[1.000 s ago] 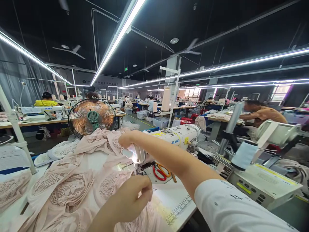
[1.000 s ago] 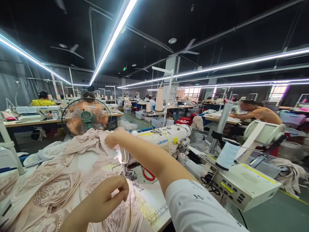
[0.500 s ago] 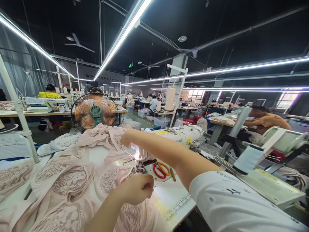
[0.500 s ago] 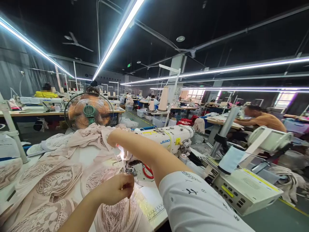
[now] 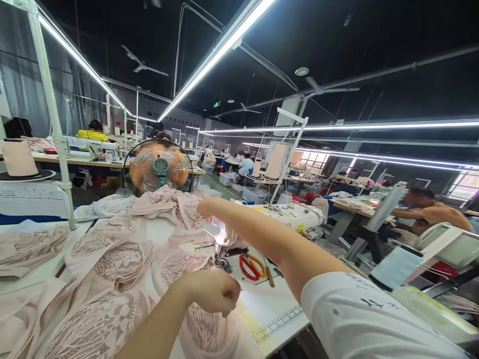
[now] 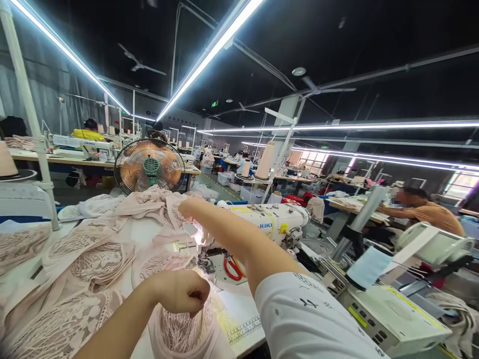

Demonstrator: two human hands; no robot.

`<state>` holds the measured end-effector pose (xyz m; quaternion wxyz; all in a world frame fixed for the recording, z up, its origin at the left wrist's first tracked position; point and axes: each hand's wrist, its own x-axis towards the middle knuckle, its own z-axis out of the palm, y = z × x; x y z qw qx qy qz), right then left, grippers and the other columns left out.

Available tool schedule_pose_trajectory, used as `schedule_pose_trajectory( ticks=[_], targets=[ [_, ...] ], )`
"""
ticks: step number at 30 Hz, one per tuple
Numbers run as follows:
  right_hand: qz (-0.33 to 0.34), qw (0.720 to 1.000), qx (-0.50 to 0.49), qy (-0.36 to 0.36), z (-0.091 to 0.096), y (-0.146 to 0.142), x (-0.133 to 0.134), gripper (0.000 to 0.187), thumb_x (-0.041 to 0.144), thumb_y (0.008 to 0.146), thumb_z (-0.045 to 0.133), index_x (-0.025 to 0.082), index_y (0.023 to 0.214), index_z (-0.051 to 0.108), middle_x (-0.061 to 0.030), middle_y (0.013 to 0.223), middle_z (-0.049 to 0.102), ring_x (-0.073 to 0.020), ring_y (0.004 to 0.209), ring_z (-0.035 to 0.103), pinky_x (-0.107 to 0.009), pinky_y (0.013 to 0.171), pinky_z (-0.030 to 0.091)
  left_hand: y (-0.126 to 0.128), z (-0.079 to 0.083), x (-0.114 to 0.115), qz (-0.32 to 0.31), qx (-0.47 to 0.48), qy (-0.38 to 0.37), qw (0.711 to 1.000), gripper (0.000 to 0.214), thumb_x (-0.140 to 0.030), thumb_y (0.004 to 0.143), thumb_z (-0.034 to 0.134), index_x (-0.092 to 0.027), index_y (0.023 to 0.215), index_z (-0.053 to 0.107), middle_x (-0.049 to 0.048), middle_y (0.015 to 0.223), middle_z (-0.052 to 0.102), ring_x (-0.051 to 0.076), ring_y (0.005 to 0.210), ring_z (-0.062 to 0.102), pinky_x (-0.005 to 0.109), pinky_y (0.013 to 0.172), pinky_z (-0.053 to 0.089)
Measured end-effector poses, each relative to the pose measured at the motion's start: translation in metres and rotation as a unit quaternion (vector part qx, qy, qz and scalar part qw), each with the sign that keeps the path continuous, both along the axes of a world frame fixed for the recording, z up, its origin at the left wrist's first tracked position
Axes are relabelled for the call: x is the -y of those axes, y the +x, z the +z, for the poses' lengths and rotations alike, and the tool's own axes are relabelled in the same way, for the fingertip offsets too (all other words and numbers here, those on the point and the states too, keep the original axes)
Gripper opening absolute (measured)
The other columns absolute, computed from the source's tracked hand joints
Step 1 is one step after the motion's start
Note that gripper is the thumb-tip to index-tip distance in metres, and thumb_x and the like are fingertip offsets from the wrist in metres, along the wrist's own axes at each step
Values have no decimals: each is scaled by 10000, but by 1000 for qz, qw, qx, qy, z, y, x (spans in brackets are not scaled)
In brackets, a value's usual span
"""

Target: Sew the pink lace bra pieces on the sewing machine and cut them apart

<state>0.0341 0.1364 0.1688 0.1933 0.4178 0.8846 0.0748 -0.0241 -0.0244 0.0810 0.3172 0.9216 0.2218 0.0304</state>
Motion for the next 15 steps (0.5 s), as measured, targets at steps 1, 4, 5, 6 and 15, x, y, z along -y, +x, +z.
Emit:
schedule_pose_trajectory(
  ticks=[1, 4, 5, 6, 15],
  targets=[
    [-12, 1000, 16, -1, 3, -1, 5, 238, 305, 898, 578, 138, 1066, 600, -58, 1044, 628, -176, 890, 622, -374, 772, 539, -1, 3, 2, -12, 18, -6, 1000, 115, -129, 655, 498, -210, 573, 490, -57, 583, 568, 106, 544, 504, 202, 469, 352],
    [-16, 999, 31, 0, 18, 0, 26, 193, 236, 896, 569, 131, 1053, 610, -76, 1074, 630, -189, 945, 610, -389, 823, 511, -11, 15, 11, -17, 93, -41, 995, 97, -123, 672, 494, -208, 624, 483, -63, 587, 566, 89, 531, 481, 189, 485, 352],
    [-5, 1000, 23, -4, 25, 2, 35, 193, 187, 901, 542, 128, 1072, 609, -86, 1102, 629, -190, 969, 603, -377, 840, 496, -15, 20, 15, -13, 122, -53, 991, 94, -119, 673, 491, -205, 635, 482, -60, 593, 571, 87, 538, 482, 188, 491, 351],
    [10, 1000, 12, -14, 30, 6, 47, 231, 122, 904, 493, 120, 1106, 605, -102, 1138, 625, -185, 986, 598, -347, 849, 478, -20, 26, 20, -10, 155, -61, 986, 93, -115, 676, 485, -202, 642, 484, -53, 602, 577, 88, 553, 491, 188, 504, 356],
    [95, 980, 85, -153, 45, 58, 138, 282, 86, 842, 494, 153, 1013, 709, -61, 973, 717, -152, 824, 605, -237, 660, 397, -51, 51, 48, -1, 257, -18, 966, 105, -131, 737, 461, -202, 659, 468, -29, 646, 570, 108, 631, 516, 212, 614, 408]
  ],
)
